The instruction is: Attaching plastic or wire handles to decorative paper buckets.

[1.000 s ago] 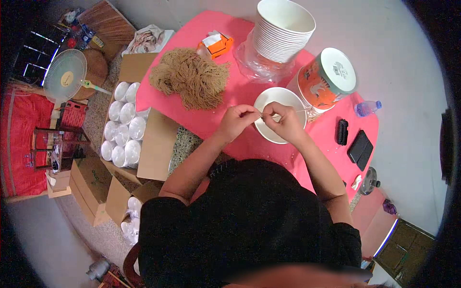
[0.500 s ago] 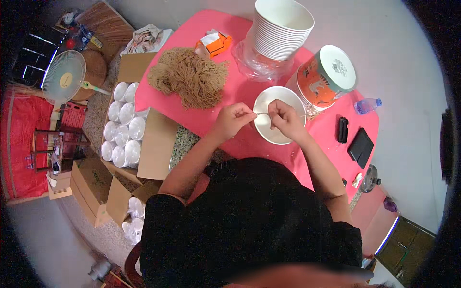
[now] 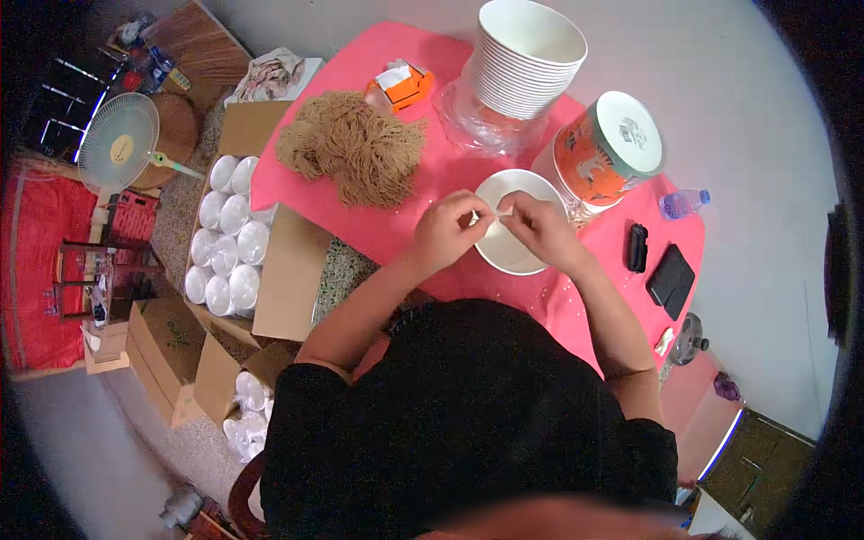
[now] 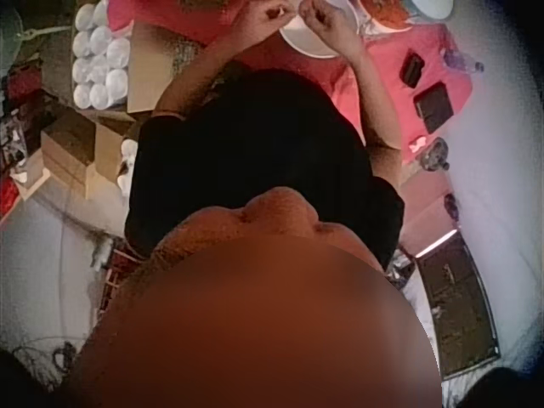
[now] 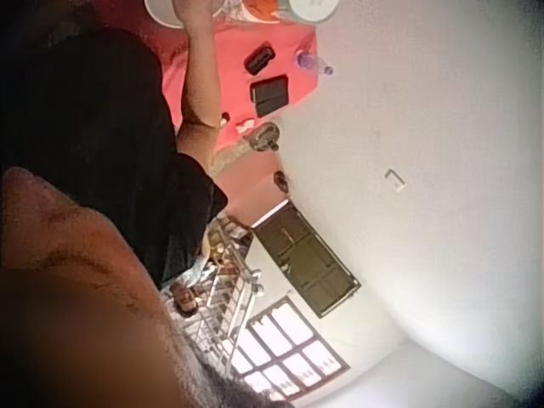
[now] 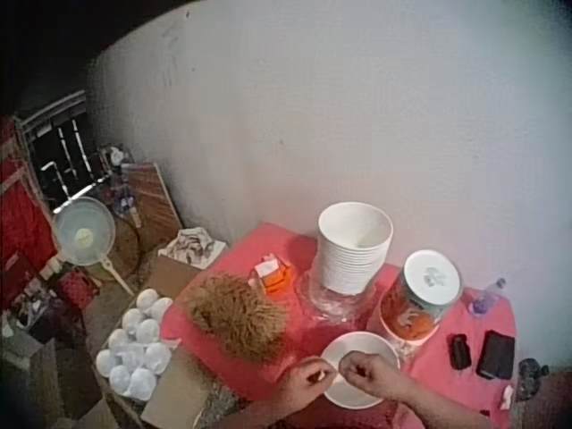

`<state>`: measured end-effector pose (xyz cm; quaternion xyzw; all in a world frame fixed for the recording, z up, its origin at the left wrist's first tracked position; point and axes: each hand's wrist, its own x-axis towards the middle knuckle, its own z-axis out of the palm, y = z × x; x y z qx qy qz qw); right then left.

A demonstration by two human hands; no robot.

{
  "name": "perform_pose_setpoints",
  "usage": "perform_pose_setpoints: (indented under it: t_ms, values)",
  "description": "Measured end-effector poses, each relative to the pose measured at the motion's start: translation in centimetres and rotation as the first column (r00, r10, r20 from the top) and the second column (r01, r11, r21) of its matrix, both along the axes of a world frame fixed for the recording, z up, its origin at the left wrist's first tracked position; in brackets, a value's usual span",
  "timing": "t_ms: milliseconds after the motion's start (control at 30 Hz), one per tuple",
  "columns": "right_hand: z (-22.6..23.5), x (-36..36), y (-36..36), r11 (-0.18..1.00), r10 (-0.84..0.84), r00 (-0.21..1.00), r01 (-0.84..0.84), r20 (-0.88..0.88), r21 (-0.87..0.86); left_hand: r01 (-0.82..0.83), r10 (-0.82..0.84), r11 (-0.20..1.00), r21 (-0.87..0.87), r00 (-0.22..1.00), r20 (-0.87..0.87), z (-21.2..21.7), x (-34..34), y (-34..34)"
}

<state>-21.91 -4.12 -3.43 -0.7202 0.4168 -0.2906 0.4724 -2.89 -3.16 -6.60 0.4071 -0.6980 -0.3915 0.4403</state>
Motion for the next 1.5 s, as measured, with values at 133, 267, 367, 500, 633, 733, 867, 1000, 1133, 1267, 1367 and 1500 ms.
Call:
perform_pose_setpoints:
  t_ms: [133,267,367,500,633,733,867,1000,1133,1267,1367,1500]
  values:
    - [2.1,0.7,0.5,0.902,0.009,0.925,-0.171,-0.379,-0.396,-0.014,0.014,1.000,0.011,1.000,-0.014,-0.8,1.0,0.0]
    - [2.2,0.6,0.1,0.985,0.018,1.000,-0.014,0.024,-0.172,-0.018,0.027,0.997,0.075,0.993,-0.114,-1.5,1.2,0.2]
    - [4.6,0.3,-0.2,0.939,-0.235,0.861,0.083,0.450,0.333,-0.145,0.141,0.989,-0.030,0.982,-0.123,-3.0,2.0,0.4]
    - [6.8,0.3,-0.2,0.923,-0.226,0.583,-0.128,0.780,0.364,-0.258,0.252,0.964,-0.064,0.963,-0.097,-2.6,2.3,0.6]
    - [7.3,0.7,0.4,0.927,-0.149,0.369,-0.272,0.917,0.260,-0.114,0.146,0.973,0.199,0.977,-0.155,-1.0,2.2,0.9]
    - [7.3,-0.6,-0.1,0.917,-0.052,0.294,-0.365,0.954,0.162,0.042,0.010,0.970,0.239,0.977,-0.213,-0.5,2.3,1.2]
    - [7.7,-1.7,0.1,0.914,-0.095,0.283,-0.354,0.954,0.196,0.135,-0.093,0.975,0.175,0.969,-0.227,1.1,2.1,1.2]
    - [7.7,-3.0,-0.2,0.919,-0.044,0.244,-0.370,0.969,0.135,0.335,-0.316,0.936,0.110,0.935,-0.162,2.1,2.7,0.9]
    - [7.6,-4.2,-0.6,0.937,-0.082,0.274,-0.305,0.958,0.168,0.402,-0.402,0.914,0.055,0.916,-0.013,3.1,2.7,0.6]
    - [7.5,-5.6,0.0,0.973,-0.030,0.415,-0.196,0.909,0.121,0.398,-0.389,0.904,0.154,0.917,-0.084,3.2,2.6,0.6]
    - [8.1,-6.8,1.3,0.995,0.042,0.794,0.023,0.606,-0.100,0.327,-0.341,0.914,0.239,0.940,0.015,2.5,2.8,0.5]
    - [10.4,-6.5,2.6,0.962,0.173,0.972,-0.133,0.157,-0.237,0.010,0.066,0.963,-0.270,0.961,0.268,3.3,2.5,0.0]
